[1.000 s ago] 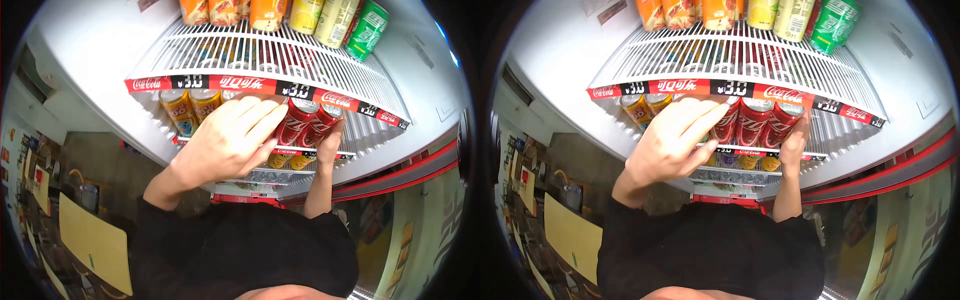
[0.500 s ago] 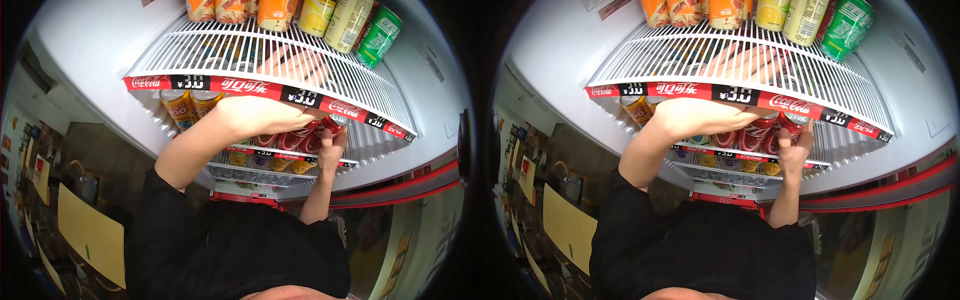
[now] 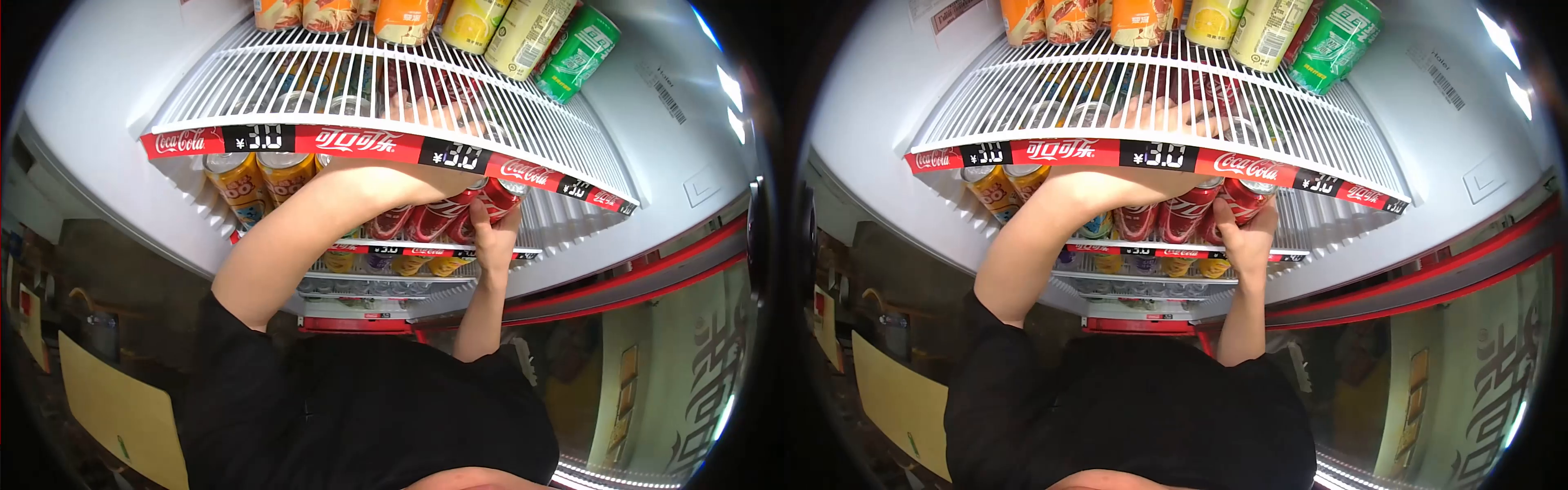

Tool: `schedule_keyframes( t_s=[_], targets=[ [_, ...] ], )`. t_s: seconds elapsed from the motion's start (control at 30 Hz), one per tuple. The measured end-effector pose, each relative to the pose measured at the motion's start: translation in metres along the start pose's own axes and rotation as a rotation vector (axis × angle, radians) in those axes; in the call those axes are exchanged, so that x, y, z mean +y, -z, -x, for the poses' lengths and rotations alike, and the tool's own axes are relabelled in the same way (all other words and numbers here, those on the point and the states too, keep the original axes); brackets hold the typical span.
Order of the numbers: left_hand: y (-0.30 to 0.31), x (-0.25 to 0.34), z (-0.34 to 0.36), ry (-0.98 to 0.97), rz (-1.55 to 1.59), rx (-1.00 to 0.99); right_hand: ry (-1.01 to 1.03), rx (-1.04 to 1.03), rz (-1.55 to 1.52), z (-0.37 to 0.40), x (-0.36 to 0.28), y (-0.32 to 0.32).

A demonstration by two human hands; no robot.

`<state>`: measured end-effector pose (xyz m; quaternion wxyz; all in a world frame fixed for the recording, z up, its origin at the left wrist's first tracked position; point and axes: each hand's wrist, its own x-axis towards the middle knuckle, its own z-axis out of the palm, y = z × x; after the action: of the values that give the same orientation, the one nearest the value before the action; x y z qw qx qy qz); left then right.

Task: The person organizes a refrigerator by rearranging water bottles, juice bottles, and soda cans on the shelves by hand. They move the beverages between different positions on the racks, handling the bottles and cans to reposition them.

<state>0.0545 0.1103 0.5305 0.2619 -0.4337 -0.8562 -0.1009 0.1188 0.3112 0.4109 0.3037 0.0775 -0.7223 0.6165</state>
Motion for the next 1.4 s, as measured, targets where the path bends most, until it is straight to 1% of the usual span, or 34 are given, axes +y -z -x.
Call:
schedule_keyframes(
  t_s=[0.03,0.13,0.2,0.23,0.27,0.3,0.33,0.37,0.4,0.47,0.5,0.57,0.6,0.7,0.73,0.8,0.83,0.87,0.9,0.93,0.97,1.0,1.03,1.13,1.17,1.27,1.3,1.33,1.4],
  targets=[
    [0.007,0.003,0.0,0.046,-0.037,-0.083,-0.014,0.004,0.014,0.0,0.0,0.001],
    [0.006,-0.012,0.004,-0.149,0.112,-0.047,-0.051,0.036,0.035,0.002,0.003,0.0],
    [0.005,-0.006,0.01,-0.046,0.156,0.033,-0.073,0.059,0.031,0.002,0.007,0.0],
    [0.007,-0.004,0.009,-0.016,0.152,-0.009,0.004,0.06,0.046,0.0,0.007,-0.001],
    [0.009,-0.003,0.009,0.014,0.147,-0.058,0.03,0.073,0.104,-0.003,0.003,-0.003],
    [-0.004,-0.006,0.01,0.014,0.14,0.047,0.047,0.09,0.16,-0.004,-0.003,-0.005],
    [-0.003,-0.007,0.009,0.007,0.133,0.142,0.058,0.115,0.213,-0.003,-0.005,-0.009],
    [0.003,-0.01,0.005,-0.088,0.255,-0.03,0.049,0.139,0.26,-0.004,-0.001,-0.008],
    [0.015,-0.008,0.002,0.001,0.274,-0.209,-0.037,0.137,0.25,-0.004,-0.001,-0.007],
    [0.04,0.005,-0.004,0.12,0.252,-0.396,0.041,0.128,0.281,-0.007,-0.004,-0.007],
    [0.045,0.008,-0.006,0.148,0.245,-0.419,0.037,0.133,0.285,-0.006,-0.006,-0.008],
    [0.039,0.012,-0.004,0.165,0.233,-0.39,0.037,0.139,0.296,-0.006,-0.01,-0.012],
    [0.034,0.016,-0.002,0.177,0.23,-0.372,0.017,0.141,0.231,-0.007,-0.009,-0.014],
    [0.021,0.021,-0.002,0.202,0.224,-0.316,0.0,0.11,0.243,-0.008,-0.002,-0.008],
    [0.019,0.021,-0.001,0.204,0.222,-0.295,-0.076,0.114,0.193,-0.008,0.001,-0.006],
    [0.009,0.022,-0.003,0.22,0.224,-0.239,-0.104,0.06,0.407,-0.012,0.002,0.005],
    [0.002,0.023,-0.003,0.233,0.225,-0.203,-0.127,-0.002,0.533,-0.015,-0.022,0.004],
    [-0.013,0.016,-0.003,0.183,0.227,-0.322,-0.012,-0.023,0.636,-0.017,-0.021,0.012],
    [-0.003,0.015,-0.006,0.194,0.247,-0.365,-0.073,-0.041,0.609,-0.02,-0.008,0.023],
    [0.01,0.015,-0.008,0.203,0.269,-0.418,-0.004,-0.045,0.662,-0.022,-0.002,0.03],
    [0.014,0.018,-0.007,0.217,0.238,-0.405,0.066,-0.044,0.715,-0.024,0.004,0.036],
    [0.018,0.019,-0.006,0.23,0.206,-0.393,0.278,-0.03,0.846,-0.026,0.005,0.037],
    [0.034,0.016,-0.008,0.184,0.234,-0.442,0.059,0.064,0.712,-0.023,0.001,0.027],
    [0.015,0.014,-0.002,0.174,0.279,-0.39,-0.08,0.179,0.776,-0.023,0.007,0.026],
    [0.004,0.014,-0.003,0.16,0.227,-0.329,-0.105,0.187,0.733,-0.023,0.007,0.026],
    [0.014,0.014,-0.006,0.17,0.184,-0.379,-0.028,0.177,0.748,-0.023,0.01,0.027],
    [0.018,0.015,0.002,0.151,0.271,-0.231,-0.023,0.171,0.767,-0.023,0.01,0.027],
    [0.03,0.014,-0.003,0.168,0.243,-0.336,-0.005,0.185,0.741,-0.022,0.01,0.027],
    [0.035,0.013,-0.005,0.119,0.273,-0.332,0.032,0.204,0.69,-0.022,0.01,0.027]
  ],
)
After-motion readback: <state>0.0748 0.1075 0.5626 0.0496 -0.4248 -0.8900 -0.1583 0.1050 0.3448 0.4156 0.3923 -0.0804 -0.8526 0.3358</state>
